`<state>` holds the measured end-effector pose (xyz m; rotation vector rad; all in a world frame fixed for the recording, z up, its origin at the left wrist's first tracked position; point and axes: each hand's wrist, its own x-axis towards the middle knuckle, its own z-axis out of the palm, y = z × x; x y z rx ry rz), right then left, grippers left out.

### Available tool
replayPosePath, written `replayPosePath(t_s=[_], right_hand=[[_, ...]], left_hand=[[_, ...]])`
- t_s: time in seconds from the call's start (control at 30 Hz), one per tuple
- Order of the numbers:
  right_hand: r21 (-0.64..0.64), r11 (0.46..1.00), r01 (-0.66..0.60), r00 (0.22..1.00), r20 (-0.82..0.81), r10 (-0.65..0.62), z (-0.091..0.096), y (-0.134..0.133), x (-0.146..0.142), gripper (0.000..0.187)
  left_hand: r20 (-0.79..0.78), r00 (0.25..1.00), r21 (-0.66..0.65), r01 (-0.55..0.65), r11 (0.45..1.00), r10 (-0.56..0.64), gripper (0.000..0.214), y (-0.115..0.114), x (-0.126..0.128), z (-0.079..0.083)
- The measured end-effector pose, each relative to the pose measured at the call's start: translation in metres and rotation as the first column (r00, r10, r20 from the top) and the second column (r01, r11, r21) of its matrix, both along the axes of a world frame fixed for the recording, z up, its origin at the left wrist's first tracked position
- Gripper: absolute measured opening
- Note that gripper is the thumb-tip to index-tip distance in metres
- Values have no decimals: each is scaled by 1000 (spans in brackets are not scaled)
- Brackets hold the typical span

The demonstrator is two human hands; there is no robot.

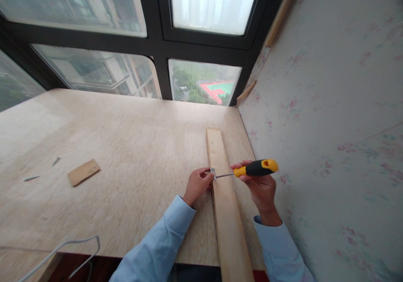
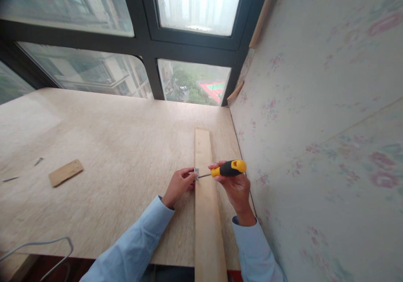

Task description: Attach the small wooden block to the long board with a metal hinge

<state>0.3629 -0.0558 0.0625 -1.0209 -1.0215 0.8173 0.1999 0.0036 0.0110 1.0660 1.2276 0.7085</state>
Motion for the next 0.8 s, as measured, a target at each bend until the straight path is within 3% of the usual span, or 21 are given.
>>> replayPosePath(t_s=[0.17, 0.27, 0.37, 0.57, 0.63, 0.7, 0.8], right_hand=[[27, 998, 51, 984, 167, -55, -1, 4, 2, 30], [26, 993, 111, 920, 376, -113, 3, 10, 3, 31], [5, 996, 89, 863, 499, -80, 13, 13, 2, 32], [-129, 975, -179, 914, 344, 214, 34, 6, -3, 48], [-149, 965, -218, 916, 309, 255, 37, 2, -4, 55], [-162, 973, -166, 914, 346, 213, 40, 1, -4, 55], [-104, 992, 69, 852, 523, -5, 42, 4, -7, 49]], left_hand=[[15, 1000, 7, -6, 1000, 6, 31, 0, 0, -1], [29, 1000, 13, -4, 1000, 4, 32, -1, 0, -2], [33, 999, 33, 6, 999, -7, 32, -1, -1, -2], [85, 996, 20, 17, 1000, -19, 27, -1, 0, -1], [88, 996, 22, 15, 1000, -17, 27, -1, 0, -2], [83, 996, 27, 14, 1000, -16, 27, -1, 0, -2], [73, 997, 33, 16, 999, -19, 27, -2, -1, 0]])
